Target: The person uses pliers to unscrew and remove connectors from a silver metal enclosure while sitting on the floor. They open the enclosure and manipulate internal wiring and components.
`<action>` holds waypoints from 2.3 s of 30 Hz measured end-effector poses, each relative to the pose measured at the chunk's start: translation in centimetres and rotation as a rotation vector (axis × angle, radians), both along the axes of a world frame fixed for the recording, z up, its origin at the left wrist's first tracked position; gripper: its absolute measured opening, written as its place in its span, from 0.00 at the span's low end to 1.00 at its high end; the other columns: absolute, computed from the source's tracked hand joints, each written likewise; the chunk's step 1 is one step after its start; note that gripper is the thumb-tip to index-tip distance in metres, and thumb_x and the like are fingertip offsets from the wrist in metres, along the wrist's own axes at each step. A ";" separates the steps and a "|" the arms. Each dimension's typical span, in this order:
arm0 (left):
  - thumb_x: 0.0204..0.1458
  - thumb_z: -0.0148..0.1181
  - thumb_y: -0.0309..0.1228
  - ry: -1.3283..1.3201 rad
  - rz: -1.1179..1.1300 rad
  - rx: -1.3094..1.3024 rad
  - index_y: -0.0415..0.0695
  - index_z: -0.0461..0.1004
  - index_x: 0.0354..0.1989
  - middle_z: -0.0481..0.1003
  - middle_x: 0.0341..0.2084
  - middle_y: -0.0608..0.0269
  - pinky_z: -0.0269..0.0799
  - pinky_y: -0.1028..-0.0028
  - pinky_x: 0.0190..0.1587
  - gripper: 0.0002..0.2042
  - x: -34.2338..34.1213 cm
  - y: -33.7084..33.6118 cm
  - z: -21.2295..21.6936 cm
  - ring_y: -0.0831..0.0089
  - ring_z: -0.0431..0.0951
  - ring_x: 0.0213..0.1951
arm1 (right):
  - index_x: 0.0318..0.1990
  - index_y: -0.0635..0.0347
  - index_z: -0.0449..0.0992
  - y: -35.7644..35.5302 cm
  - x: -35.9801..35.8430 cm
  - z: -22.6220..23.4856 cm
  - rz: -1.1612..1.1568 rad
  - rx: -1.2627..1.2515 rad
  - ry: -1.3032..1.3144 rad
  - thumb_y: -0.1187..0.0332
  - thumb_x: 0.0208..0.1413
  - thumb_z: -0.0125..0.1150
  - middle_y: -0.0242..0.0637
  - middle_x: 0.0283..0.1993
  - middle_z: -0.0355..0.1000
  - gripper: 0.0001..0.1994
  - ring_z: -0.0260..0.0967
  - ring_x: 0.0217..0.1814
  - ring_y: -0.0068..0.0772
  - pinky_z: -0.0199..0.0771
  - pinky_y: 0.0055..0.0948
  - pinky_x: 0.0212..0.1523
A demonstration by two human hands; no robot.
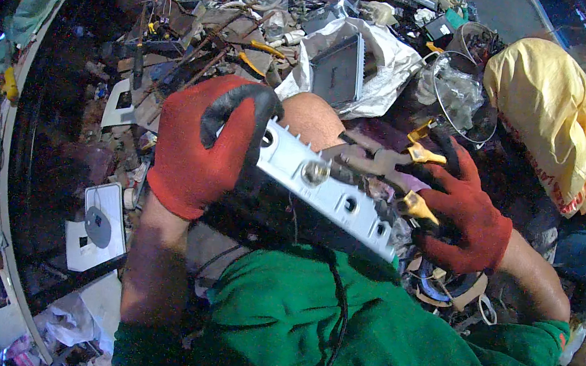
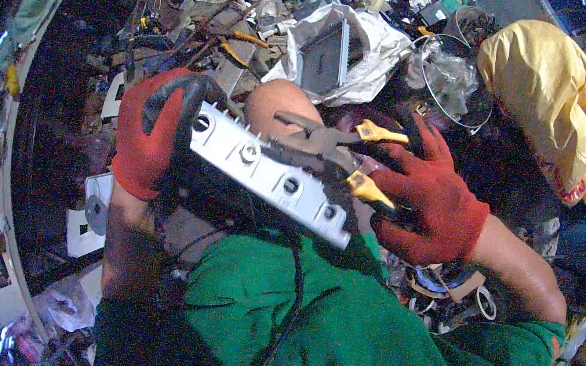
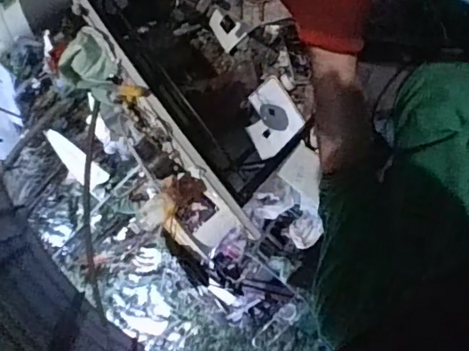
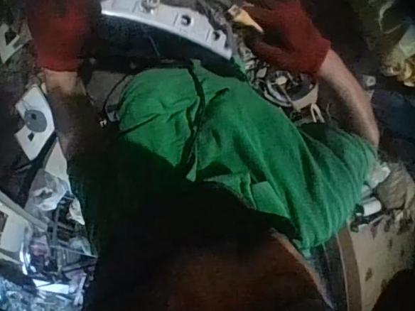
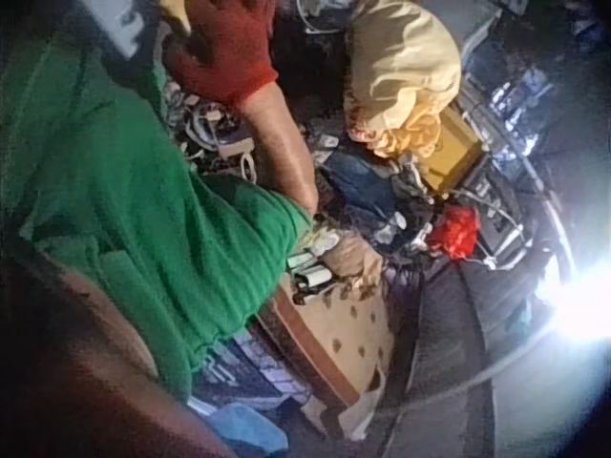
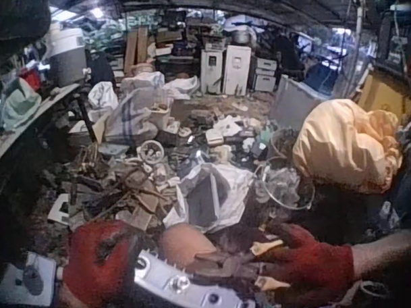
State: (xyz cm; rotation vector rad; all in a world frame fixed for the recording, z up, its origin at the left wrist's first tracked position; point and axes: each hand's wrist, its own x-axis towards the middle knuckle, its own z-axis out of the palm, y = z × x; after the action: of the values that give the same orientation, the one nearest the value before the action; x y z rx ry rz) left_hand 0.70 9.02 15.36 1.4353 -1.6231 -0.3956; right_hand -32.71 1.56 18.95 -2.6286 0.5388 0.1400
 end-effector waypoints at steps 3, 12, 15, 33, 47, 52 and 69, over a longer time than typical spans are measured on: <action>0.57 0.54 0.30 -0.019 -0.197 0.037 0.36 0.78 0.36 0.79 0.32 0.52 0.75 0.66 0.37 0.10 0.6 -0.7 0.5 0.58 0.80 0.31 | 0.52 0.40 0.76 0.3 -0.4 -0.2 0.014 -0.073 0.062 0.51 0.39 0.62 0.52 0.66 0.59 0.27 0.37 0.71 0.83 0.28 0.79 0.66; 0.56 0.51 0.35 -0.051 -0.265 -0.013 0.36 0.79 0.32 0.78 0.27 0.53 0.73 0.70 0.30 0.14 0.1 -2.4 -0.1 0.65 0.78 0.26 | 0.48 0.42 0.76 0.3 -0.7 -0.1 0.067 -0.186 0.020 0.51 0.35 0.65 0.49 0.63 0.60 0.26 0.37 0.71 0.81 0.33 0.79 0.66; 0.56 0.52 0.34 -0.067 -0.287 -0.070 0.36 0.79 0.32 0.78 0.26 0.53 0.72 0.70 0.30 0.14 -0.1 -2.4 0.1 0.66 0.78 0.25 | 0.48 0.41 0.76 0.1 0.1 0.1 0.091 -0.181 0.029 0.52 0.34 0.66 0.47 0.61 0.61 0.27 0.40 0.71 0.80 0.34 0.79 0.66; 0.56 0.52 0.37 0.153 -0.422 0.042 0.37 0.79 0.31 0.78 0.25 0.54 0.73 0.70 0.33 0.15 1.8 -4.0 -1.1 0.65 0.79 0.27 | 0.46 0.41 0.76 -2.0 3.3 1.9 0.195 -0.279 0.175 0.55 0.27 0.68 0.45 0.58 0.63 0.29 0.40 0.71 0.78 0.42 0.80 0.63; 0.57 0.51 0.37 0.311 -0.461 0.075 0.37 0.79 0.31 0.78 0.26 0.54 0.73 0.70 0.33 0.15 2.5 -3.5 -2.5 0.68 0.78 0.28 | 0.41 0.50 0.79 -1.1 5.6 3.2 0.223 -0.363 0.222 0.56 0.29 0.68 0.51 0.58 0.62 0.24 0.42 0.70 0.77 0.42 0.76 0.66; 0.58 0.50 0.37 0.187 -0.454 -0.033 0.38 0.78 0.33 0.78 0.27 0.53 0.73 0.69 0.35 0.15 2.7 -3.8 -3.0 0.63 0.79 0.28 | 0.35 0.50 0.81 -0.6 6.6 4.8 0.223 -0.399 0.281 0.57 0.27 0.68 0.52 0.59 0.62 0.21 0.43 0.70 0.76 0.42 0.75 0.66; 0.62 0.53 0.40 0.235 -0.450 0.120 0.38 0.76 0.50 0.80 0.39 0.50 0.73 0.68 0.46 0.18 4.6 -3.1 -1.8 0.64 0.81 0.41 | 0.35 0.55 0.81 -0.7 8.4 8.0 0.265 -0.443 0.163 0.62 0.29 0.67 0.47 0.50 0.71 0.19 0.57 0.66 0.62 0.49 0.64 0.67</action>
State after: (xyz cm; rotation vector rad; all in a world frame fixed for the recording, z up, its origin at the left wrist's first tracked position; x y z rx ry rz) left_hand 5.26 5.92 13.58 1.0500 -1.7418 -0.8974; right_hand -24.29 0.83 26.93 -3.1355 0.2938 0.3558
